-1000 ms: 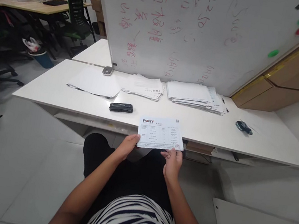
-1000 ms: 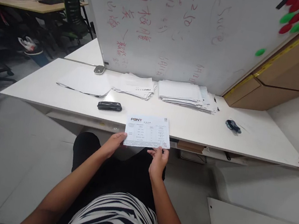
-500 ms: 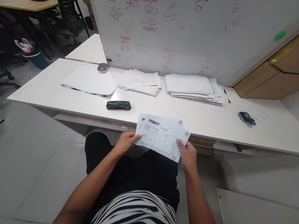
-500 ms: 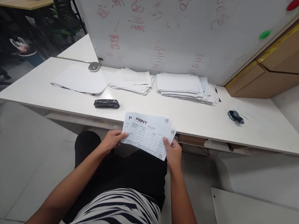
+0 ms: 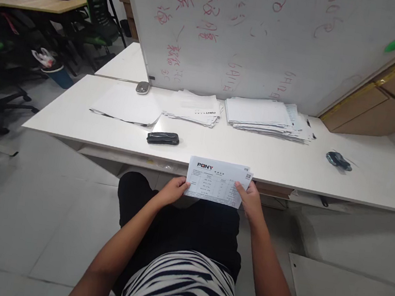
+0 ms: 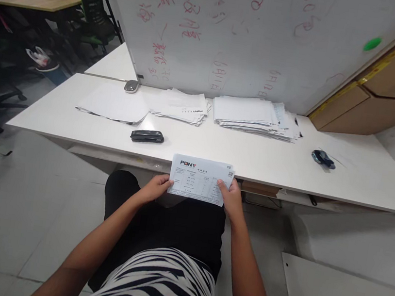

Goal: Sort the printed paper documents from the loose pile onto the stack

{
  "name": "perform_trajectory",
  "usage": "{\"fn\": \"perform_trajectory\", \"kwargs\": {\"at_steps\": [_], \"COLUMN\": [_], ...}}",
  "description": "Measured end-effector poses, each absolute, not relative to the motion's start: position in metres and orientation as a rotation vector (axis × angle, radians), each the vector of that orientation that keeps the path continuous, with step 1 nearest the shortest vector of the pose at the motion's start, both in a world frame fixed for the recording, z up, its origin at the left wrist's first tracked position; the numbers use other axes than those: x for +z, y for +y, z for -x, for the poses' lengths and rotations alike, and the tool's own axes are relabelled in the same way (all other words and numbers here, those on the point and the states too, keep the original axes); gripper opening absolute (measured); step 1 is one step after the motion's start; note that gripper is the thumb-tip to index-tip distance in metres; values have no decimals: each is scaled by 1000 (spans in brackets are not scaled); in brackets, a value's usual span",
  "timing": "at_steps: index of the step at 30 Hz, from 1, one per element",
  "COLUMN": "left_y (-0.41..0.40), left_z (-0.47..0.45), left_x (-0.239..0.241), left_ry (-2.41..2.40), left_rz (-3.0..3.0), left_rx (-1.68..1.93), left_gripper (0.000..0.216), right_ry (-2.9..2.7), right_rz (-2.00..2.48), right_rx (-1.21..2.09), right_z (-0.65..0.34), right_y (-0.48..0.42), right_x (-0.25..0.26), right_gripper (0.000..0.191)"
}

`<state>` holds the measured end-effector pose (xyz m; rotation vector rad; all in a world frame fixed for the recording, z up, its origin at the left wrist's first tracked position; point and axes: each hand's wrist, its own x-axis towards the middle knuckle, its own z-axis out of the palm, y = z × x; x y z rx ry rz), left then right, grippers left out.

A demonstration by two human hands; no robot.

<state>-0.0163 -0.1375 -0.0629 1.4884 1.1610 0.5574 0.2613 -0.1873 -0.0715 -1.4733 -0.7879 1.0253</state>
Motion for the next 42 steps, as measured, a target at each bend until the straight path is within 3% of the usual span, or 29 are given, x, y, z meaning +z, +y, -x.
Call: {"fn": "perform_trajectory", "kwargs": {"at_steps": [13, 22, 28, 37, 42], "left_y": [-139, -96, -94, -98, -67], "left_z": [17, 10, 10, 15, 39], "left_x": [-35, 23, -10, -4, 10], "left_ry": [1112, 1333, 1691, 1671, 1749], "left_rz": [-1585, -2049, -2238, -2336, -2388], "left_rx": [660, 1054, 828, 807, 933], "left_gripper": [33, 25, 20, 24, 31], "right_ry": [-873, -961, -1071, -1124, -949], "right_rz": [1466, 1172, 1340, 1666, 1406], "right_rx": [911, 455, 619, 422, 782], "right_z": [-261, -237, -220, -230, -238], "right_y": [-185, -146, -135, -153, -168], "right_x": [-40, 17, -21, -23, -24], "right_gripper": [45, 43, 37, 33, 41]}}
